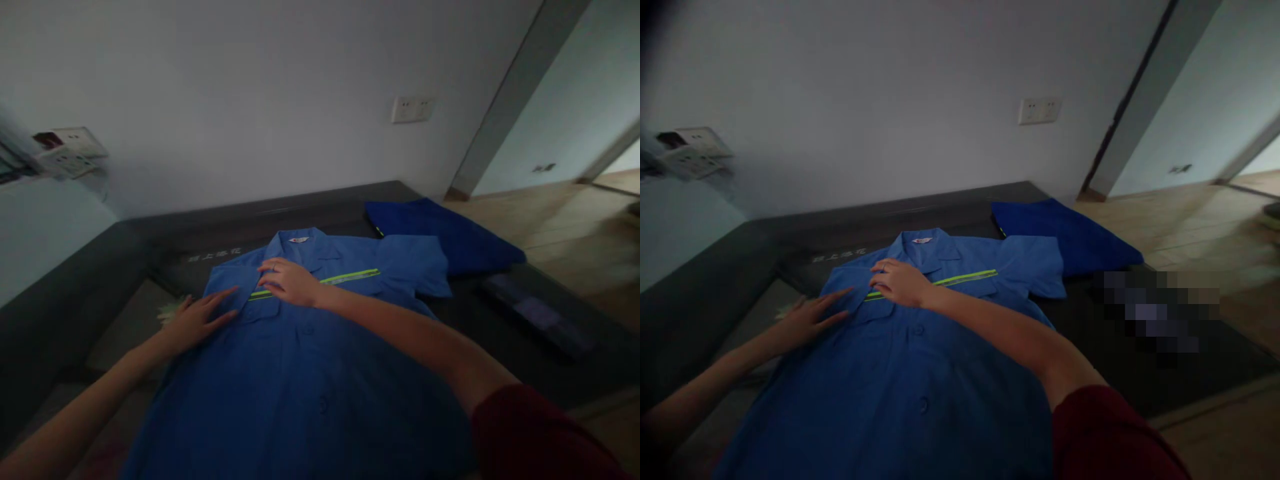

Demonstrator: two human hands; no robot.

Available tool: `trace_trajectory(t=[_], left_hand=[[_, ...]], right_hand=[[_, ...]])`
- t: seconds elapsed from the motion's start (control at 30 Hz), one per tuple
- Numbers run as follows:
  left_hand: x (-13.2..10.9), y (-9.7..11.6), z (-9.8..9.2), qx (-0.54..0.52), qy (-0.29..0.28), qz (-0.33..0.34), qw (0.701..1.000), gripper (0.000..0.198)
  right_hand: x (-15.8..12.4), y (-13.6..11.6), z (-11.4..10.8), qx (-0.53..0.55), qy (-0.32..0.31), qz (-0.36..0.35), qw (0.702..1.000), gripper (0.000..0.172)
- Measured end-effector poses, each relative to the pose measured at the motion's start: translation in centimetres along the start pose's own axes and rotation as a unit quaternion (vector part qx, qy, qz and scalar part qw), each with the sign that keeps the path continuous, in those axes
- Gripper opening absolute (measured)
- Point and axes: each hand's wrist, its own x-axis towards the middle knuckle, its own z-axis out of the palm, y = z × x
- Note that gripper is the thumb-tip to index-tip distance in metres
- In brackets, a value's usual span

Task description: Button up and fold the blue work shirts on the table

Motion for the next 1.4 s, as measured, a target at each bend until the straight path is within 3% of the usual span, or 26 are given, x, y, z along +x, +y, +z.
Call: trace_trajectory(t=[0.1, 0.2, 0.3, 0.4, 0.53, 0.63, 0.73, 0.87, 1.03, 1.2, 1.4], left_hand=[[2.6, 0.5, -1.2, 0.020, 0.020, 0.000, 1.000, 0.047], [6.1, 2.6, -1.9, -0.023, 0.047, 0.037, 0.998, 0.041], [9.8, 6.7, -2.1, -0.098, 0.070, 0.099, 0.988, 0.039], [13.6, 12.1, -1.9, -0.144, 0.093, 0.163, 0.972, 0.034], [19.0, 19.9, -1.4, -0.178, 0.105, 0.248, 0.946, 0.032], [22.7, 25.0, -0.6, -0.166, 0.091, 0.263, 0.946, 0.033], [25.4, 28.2, 0.8, -0.111, 0.064, 0.219, 0.967, 0.040], [26.5, 29.3, 3.5, -0.063, 0.036, 0.155, 0.985, 0.053], [25.9, 29.2, 5.5, -0.045, 0.045, 0.132, 0.989, 0.057], [25.9, 29.5, 5.4, -0.050, 0.029, 0.130, 0.990, 0.057], [24.9, 29.3, 4.1, -0.085, 0.141, 0.134, 0.977, 0.047]], right_hand=[[-5.7, 0.1, -3.4, -0.004, -0.003, 0.061, 0.998, 0.020], [-11.0, 0.2, -6.6, -0.003, 0.007, 0.147, 0.989, 0.020], [-15.1, 0.3, -9.8, 0.000, 0.034, 0.245, 0.969, 0.022], [-18.1, 0.8, -12.8, -0.024, 0.099, 0.331, 0.938, 0.024], [-21.5, 2.6, -15.7, -0.140, 0.157, 0.447, 0.870, 0.024], [-23.5, 3.6, -16.6, -0.232, 0.109, 0.539, 0.802, 0.023], [-24.5, 3.9, -16.8, -0.273, 0.031, 0.608, 0.745, 0.033], [-24.6, 3.8, -16.9, -0.268, -0.030, 0.665, 0.696, 0.047], [-24.4, 3.6, -17.2, -0.242, -0.026, 0.696, 0.675, 0.052], [-24.6, 3.8, -16.4, -0.195, -0.007, 0.679, 0.708, 0.048], [-26.0, 5.5, -15.8, -0.135, 0.090, 0.639, 0.752, 0.037]])
